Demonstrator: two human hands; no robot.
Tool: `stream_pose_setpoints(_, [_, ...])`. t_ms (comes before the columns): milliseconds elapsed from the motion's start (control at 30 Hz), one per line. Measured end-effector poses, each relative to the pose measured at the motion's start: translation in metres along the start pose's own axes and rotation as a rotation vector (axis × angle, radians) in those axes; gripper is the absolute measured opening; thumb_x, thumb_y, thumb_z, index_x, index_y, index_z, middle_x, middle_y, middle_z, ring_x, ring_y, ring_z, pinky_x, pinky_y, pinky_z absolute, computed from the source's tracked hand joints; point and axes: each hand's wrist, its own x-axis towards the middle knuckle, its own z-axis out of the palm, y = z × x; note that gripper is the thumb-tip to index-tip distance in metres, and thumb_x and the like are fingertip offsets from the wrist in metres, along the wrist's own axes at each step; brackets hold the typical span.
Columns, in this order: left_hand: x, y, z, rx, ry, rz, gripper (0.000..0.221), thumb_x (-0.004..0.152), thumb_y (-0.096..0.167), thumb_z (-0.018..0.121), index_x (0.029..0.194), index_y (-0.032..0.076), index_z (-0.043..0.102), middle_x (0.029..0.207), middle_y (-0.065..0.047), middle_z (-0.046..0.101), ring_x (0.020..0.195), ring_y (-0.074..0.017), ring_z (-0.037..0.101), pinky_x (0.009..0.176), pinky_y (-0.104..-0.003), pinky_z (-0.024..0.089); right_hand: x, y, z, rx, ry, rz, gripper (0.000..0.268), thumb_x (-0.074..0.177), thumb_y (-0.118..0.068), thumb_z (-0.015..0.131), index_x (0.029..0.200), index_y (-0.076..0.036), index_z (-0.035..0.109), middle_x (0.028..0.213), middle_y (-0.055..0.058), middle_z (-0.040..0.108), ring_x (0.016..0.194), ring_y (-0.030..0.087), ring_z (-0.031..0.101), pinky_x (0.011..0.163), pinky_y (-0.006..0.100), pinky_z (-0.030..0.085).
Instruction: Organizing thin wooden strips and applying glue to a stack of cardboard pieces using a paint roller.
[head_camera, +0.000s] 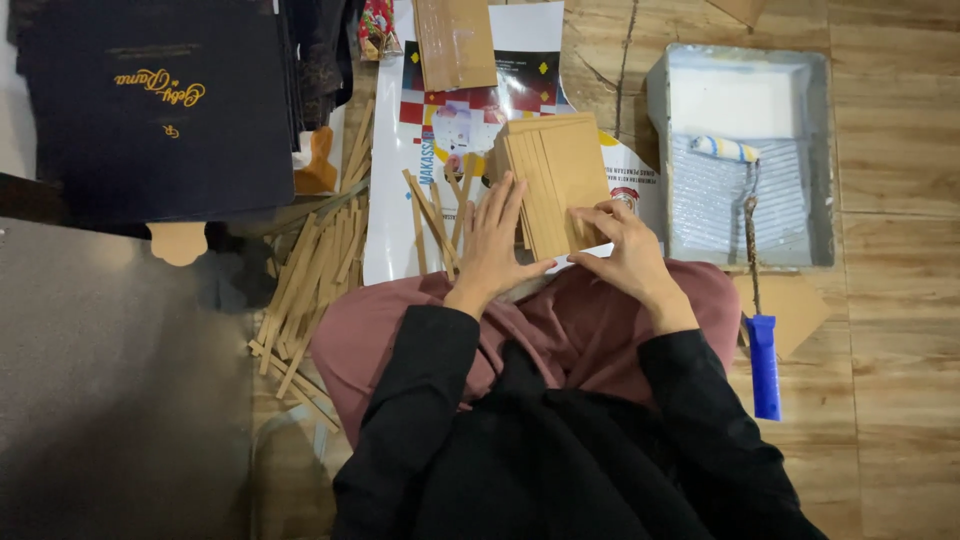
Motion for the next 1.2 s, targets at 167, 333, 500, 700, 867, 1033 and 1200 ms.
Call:
stream_pose_setpoints(167, [-0.001,0.000,-0.001,0.022,-0.002,0.002,0.110,0.062,0.051,0.075,0.144,0.013,0.012,0.148,-0.013,0.012,0.134,-0.0344,0.018,0.104,-0.061,0.011,0.000,0.006,0.005,0.006,0.002,-0.001,0.061,0.055,-0.027,0.082,0.112,-0.025,0.060,0.097,0.004,0.054,0.070,0.025,0.059,0.061,0.039,0.048])
stream_pose_setpoints(333, [0.000,0.001,-0.001,0.032,-0.026,-0.007,0.112,0.063,0.051,0.075,0.144,0.013,0.008,0.148,-0.013,0.010,0.134,-0.0343,0.017,0.105,-0.060,0.011,0.000,0.002,0.002,0.032,0.000,0.010,0.063,0.055,-0.026,0.082,0.114,-0.025,0.060,0.097,0.004,0.054,0.069,0.024,0.058,0.060,0.037,0.047])
stream_pose_setpoints(500, [0.000,0.001,-0.001,0.034,-0.045,-0.024,0.115,0.061,0.052,0.075,0.144,0.013,0.007,0.149,-0.013,0.009,0.135,-0.0340,0.016,0.105,-0.059,0.010,-0.001,0.001,0.001,0.008,-0.016,0.024,0.067,0.055,-0.028,0.082,0.117,-0.023,0.058,0.099,0.006,0.054,0.071,0.027,0.058,0.061,0.038,0.047])
stream_pose_setpoints(700, [0.000,0.004,-0.007,-0.003,-0.062,-0.035,0.118,0.058,0.056,0.074,0.144,0.011,0.006,0.148,-0.015,0.011,0.134,-0.0352,0.017,0.105,-0.060,0.011,0.002,-0.004,-0.003,0.180,0.054,0.041,0.057,0.055,-0.022,0.084,0.106,-0.014,0.060,0.096,0.007,0.056,0.071,0.025,0.058,0.054,0.033,0.048])
stream_pose_setpoints(867, [0.000,-0.005,-0.010,-0.291,0.000,-0.084,0.104,0.068,0.063,0.062,0.142,0.007,0.013,0.145,-0.018,0.017,0.132,-0.0378,0.022,0.103,-0.059,0.020,-0.014,0.038,0.004,0.267,0.200,0.200,0.045,0.073,-0.026,0.076,0.111,-0.009,0.060,0.095,0.009,0.055,0.072,0.023,0.056,0.053,0.030,0.046])
stream_pose_setpoints(1033, [0.004,-0.013,-0.008,-0.496,-0.018,-0.138,0.085,0.078,0.065,0.050,0.139,0.010,0.028,0.141,-0.016,0.025,0.130,-0.0355,0.026,0.103,-0.053,0.027,-0.026,0.039,0.017,0.263,0.213,0.334,0.024,0.082,-0.016,0.069,0.104,-0.008,0.065,0.088,0.011,0.060,0.071,0.024,0.061,0.053,0.029,0.047])
stream_pose_setpoints(1200, [0.000,-0.014,0.003,-0.388,0.117,0.079,0.086,0.079,0.050,0.061,0.139,0.000,0.024,0.133,-0.027,0.032,0.122,-0.0434,0.036,0.101,-0.050,0.032,-0.031,0.014,0.012,0.215,0.245,0.431,0.024,0.081,-0.014,0.068,0.104,-0.006,0.066,0.088,0.014,0.060,0.073,0.030,0.061,0.055,0.032,0.051])
